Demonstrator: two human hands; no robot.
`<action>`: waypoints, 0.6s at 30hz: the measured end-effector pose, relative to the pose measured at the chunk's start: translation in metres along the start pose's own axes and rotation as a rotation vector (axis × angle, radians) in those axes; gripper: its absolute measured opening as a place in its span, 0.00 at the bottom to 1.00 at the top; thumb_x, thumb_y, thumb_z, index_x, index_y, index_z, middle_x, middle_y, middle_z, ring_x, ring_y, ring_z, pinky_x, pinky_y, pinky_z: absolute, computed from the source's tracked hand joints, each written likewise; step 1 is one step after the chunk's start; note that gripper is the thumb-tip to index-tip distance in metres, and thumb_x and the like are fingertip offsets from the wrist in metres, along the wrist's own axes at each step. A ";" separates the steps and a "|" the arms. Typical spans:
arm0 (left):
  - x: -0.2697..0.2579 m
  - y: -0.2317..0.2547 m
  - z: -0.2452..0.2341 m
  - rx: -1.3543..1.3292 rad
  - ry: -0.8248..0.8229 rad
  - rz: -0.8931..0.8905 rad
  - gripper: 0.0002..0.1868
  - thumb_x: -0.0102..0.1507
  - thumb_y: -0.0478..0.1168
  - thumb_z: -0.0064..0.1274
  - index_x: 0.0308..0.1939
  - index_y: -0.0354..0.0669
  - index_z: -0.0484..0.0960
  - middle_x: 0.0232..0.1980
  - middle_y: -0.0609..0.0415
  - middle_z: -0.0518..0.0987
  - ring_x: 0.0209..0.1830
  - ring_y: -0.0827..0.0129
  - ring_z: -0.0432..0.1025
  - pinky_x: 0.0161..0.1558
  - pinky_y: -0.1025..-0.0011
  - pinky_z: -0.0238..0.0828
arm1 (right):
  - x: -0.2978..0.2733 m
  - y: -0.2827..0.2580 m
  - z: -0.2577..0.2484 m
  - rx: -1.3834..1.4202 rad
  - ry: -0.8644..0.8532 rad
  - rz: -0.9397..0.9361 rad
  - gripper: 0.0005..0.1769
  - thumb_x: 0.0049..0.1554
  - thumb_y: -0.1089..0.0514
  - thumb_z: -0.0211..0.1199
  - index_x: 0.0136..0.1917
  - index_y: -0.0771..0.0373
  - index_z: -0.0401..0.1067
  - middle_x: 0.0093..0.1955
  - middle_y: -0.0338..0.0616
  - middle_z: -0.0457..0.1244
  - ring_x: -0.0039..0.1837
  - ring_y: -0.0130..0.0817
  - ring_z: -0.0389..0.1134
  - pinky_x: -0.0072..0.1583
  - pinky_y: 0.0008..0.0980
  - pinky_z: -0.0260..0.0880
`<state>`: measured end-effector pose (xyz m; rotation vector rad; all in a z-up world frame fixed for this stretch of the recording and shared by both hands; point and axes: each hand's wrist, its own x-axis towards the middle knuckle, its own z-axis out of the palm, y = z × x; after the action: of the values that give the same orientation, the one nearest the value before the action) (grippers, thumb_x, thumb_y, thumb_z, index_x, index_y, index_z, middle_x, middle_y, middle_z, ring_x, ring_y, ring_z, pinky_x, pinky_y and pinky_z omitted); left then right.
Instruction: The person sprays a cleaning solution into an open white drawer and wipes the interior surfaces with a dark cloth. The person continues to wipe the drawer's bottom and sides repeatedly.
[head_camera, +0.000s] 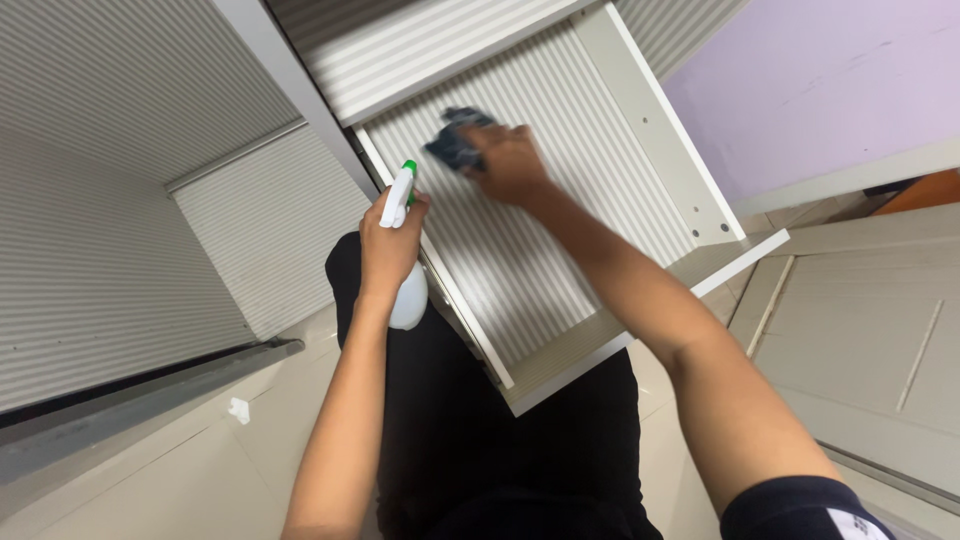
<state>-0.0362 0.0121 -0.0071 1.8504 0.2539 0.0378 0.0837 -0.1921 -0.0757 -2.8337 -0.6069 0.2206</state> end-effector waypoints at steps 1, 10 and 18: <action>0.001 0.000 0.000 -0.003 -0.007 -0.005 0.07 0.64 0.39 0.55 0.41 0.40 0.84 0.27 0.52 0.78 0.25 0.72 0.72 0.32 0.69 0.68 | 0.000 0.017 -0.005 -0.069 -0.034 0.088 0.39 0.58 0.39 0.65 0.76 0.55 0.59 0.66 0.59 0.64 0.66 0.49 0.65 0.69 0.53 0.56; 0.002 -0.001 0.000 0.012 -0.041 -0.035 0.06 0.64 0.37 0.52 0.40 0.40 0.82 0.28 0.56 0.78 0.26 0.74 0.72 0.32 0.70 0.69 | -0.034 0.123 -0.016 -0.050 0.152 0.355 0.36 0.59 0.43 0.64 0.75 0.57 0.60 0.64 0.58 0.66 0.68 0.54 0.63 0.67 0.55 0.56; 0.000 -0.002 0.001 0.003 -0.028 -0.029 0.06 0.64 0.38 0.52 0.40 0.42 0.82 0.29 0.57 0.79 0.26 0.75 0.72 0.33 0.71 0.68 | -0.034 0.103 -0.001 -0.095 0.150 0.232 0.35 0.57 0.46 0.66 0.71 0.66 0.62 0.65 0.60 0.66 0.64 0.59 0.64 0.65 0.54 0.61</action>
<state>-0.0363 0.0112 -0.0089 1.8490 0.2617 -0.0085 0.0928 -0.2976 -0.0980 -2.9755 -0.2639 0.0185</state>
